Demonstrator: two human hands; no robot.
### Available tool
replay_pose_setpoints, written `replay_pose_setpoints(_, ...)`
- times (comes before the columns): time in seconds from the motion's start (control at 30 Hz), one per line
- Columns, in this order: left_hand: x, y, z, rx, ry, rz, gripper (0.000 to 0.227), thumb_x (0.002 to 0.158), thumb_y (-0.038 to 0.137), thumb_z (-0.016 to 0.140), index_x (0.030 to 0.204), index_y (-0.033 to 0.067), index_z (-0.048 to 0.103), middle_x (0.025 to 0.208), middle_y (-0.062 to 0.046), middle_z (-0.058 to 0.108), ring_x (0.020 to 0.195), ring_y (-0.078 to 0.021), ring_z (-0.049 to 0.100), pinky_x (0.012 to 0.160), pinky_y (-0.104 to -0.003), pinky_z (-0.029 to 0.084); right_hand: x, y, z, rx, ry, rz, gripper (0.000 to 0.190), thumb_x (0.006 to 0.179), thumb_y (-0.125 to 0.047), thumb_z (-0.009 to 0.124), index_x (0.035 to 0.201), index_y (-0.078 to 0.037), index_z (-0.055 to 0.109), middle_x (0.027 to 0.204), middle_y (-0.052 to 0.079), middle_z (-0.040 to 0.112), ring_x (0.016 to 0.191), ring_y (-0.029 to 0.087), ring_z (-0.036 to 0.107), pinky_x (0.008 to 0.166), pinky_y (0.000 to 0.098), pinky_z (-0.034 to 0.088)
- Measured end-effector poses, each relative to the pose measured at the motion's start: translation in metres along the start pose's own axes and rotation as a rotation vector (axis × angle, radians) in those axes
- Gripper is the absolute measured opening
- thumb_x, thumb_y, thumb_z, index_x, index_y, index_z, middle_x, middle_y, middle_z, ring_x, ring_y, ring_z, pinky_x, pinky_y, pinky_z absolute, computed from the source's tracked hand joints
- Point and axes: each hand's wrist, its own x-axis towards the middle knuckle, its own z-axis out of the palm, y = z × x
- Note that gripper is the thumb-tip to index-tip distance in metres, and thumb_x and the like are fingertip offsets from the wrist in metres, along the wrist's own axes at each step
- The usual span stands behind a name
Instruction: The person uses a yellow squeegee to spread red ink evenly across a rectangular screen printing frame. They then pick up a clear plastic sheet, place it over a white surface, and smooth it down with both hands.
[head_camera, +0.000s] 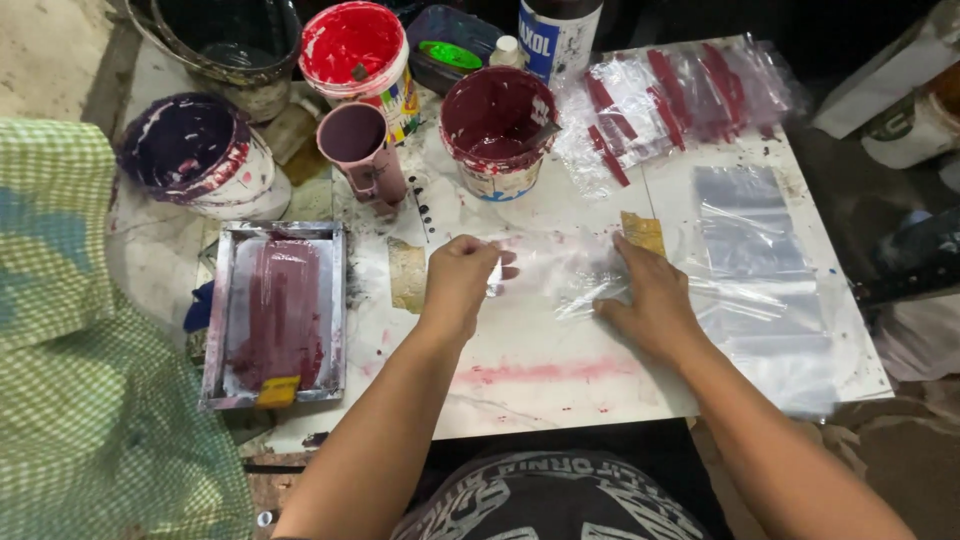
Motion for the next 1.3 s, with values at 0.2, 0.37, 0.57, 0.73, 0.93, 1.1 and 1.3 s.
replay_pose_setpoints(0.2,0.009,-0.015,-0.014,0.001,0.071,-0.04,0.024,0.094,0.013,0.06,0.111,-0.0034,0.066,0.098,-0.017,0.074,0.084,-0.0222,0.076,0.068,-0.029,0.061,0.021,0.029,0.019,-0.337,-0.126,0.125,0.081,0.079,-0.039,0.071,0.156,-0.029,0.045,0.142,-0.001,0.053,0.139,0.023,0.041,0.112,0.057,0.031)
replay_pose_setpoints(0.37,0.019,-0.016,-0.024,-0.213,0.063,0.032,0.022,0.099,0.012,0.059,0.114,-0.0031,0.059,0.096,-0.018,0.072,0.086,-0.0272,0.076,0.071,-0.034,0.062,0.018,0.027,-0.004,-0.144,-0.022,0.042,0.019,0.084,-0.026,0.074,0.103,-0.028,0.078,0.108,-0.003,0.074,0.116,0.023,0.063,0.099,0.0501,0.045)
replay_pose_setpoints(0.57,0.015,-0.022,-0.039,-0.359,0.107,-0.036,0.007,0.1,0.011,0.057,0.103,0.0043,0.056,0.089,-0.015,0.072,0.081,-0.0278,0.077,0.067,-0.033,0.062,0.005,-0.001,-0.049,0.682,0.015,0.088,0.006,0.084,-0.007,0.077,0.089,-0.005,0.073,0.107,0.014,0.077,0.098,0.02,0.066,0.092,0.04,0.051)
replay_pose_setpoints(0.73,0.022,-0.046,-0.053,-0.347,0.174,-0.055,0.01,0.098,0.012,0.06,0.103,0.0045,0.056,0.092,-0.019,0.073,0.075,-0.0298,0.077,0.062,-0.036,0.063,0.01,0.023,-0.038,1.0,0.045,0.163,0.02,0.077,0.002,0.082,0.091,-0.001,0.068,0.082,0.009,0.066,0.072,0.016,0.065,0.059,0.0276,0.054)
replay_pose_setpoints(0.93,0.009,-0.052,-0.067,-0.284,0.214,-0.058,0.011,0.097,0.012,0.06,0.103,0.0035,0.057,0.091,-0.02,0.074,0.072,-0.0282,0.077,0.06,-0.034,0.063,0.007,-0.005,-0.053,0.806,-0.065,0.166,0.029,0.079,0.0,0.078,0.109,0.002,0.076,0.079,0.01,0.062,0.069,0.017,0.056,0.054,0.0301,0.047)
replay_pose_setpoints(1.1,-0.022,-0.026,-0.07,-0.261,0.266,-0.117,0.01,0.094,0.011,0.062,0.087,0.0038,0.059,0.087,-0.017,0.075,0.063,-0.0278,0.067,0.063,-0.036,0.054,0.014,0.033,-0.045,0.777,-0.217,0.287,0.002,0.091,-0.002,0.074,0.092,0.0,0.074,0.091,0.007,0.065,0.083,0.02,0.06,0.073,0.0329,0.047)
replay_pose_setpoints(1.3,-0.028,-0.027,-0.08,-0.089,0.293,-0.117,0.01,0.092,0.008,0.06,0.082,0.0067,0.059,0.08,-0.012,0.076,0.054,-0.0188,0.065,0.052,-0.029,0.046,0.013,0.036,-0.042,0.945,-0.201,0.251,0.024,0.086,-0.001,0.072,0.067,-0.005,0.059,0.097,0.015,0.076,0.108,0.027,0.076,0.105,0.0399,0.053)
